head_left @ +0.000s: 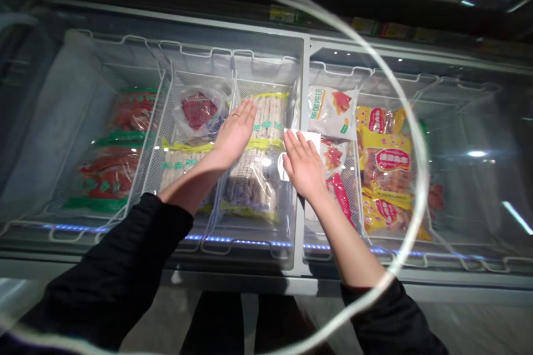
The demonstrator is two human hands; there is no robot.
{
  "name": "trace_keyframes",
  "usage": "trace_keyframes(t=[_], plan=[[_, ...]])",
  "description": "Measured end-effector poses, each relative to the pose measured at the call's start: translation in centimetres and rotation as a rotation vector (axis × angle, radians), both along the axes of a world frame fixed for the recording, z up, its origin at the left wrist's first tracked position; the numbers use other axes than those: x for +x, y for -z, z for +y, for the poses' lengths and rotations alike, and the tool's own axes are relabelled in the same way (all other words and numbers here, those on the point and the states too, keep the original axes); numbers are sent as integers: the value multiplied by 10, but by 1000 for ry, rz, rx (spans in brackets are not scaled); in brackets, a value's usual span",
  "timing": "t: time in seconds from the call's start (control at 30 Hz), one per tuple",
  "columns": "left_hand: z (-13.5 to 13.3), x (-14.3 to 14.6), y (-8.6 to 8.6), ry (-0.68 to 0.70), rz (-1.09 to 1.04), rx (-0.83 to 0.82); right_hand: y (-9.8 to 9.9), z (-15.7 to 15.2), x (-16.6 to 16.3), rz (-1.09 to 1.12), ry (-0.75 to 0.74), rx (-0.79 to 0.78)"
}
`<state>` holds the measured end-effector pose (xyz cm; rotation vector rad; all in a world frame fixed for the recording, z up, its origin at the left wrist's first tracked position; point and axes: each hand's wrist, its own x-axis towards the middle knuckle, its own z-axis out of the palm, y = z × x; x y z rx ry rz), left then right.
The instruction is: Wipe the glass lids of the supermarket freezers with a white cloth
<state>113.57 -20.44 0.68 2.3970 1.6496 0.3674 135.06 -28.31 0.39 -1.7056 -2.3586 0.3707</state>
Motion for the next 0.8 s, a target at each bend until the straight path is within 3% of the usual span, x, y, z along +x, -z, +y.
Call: trace_keyframes(t=[0.1,0.2,0.37,0.47,0.53,0.7,0.8], plan=[[-45,25,0,39,6,-21,6,11,7,46,128,11],[-82,54,2,25,-29,-48,9,7,2,91,157,-2],[-137,87,8,-94,-97,-19,7,-61,20,118,-27,-47],[-172,95,13,-55,-119,-12,7,-104,44,90,-71,-65],[-195,97,17,-29,-118,1,9,-117,54,65,-31,-59],[-247,94,25,-58,-34,5,20,-112,50,44,100,-51],[-269,93,27,-68,-3,-28,23,-119,51,69,90,-61]])
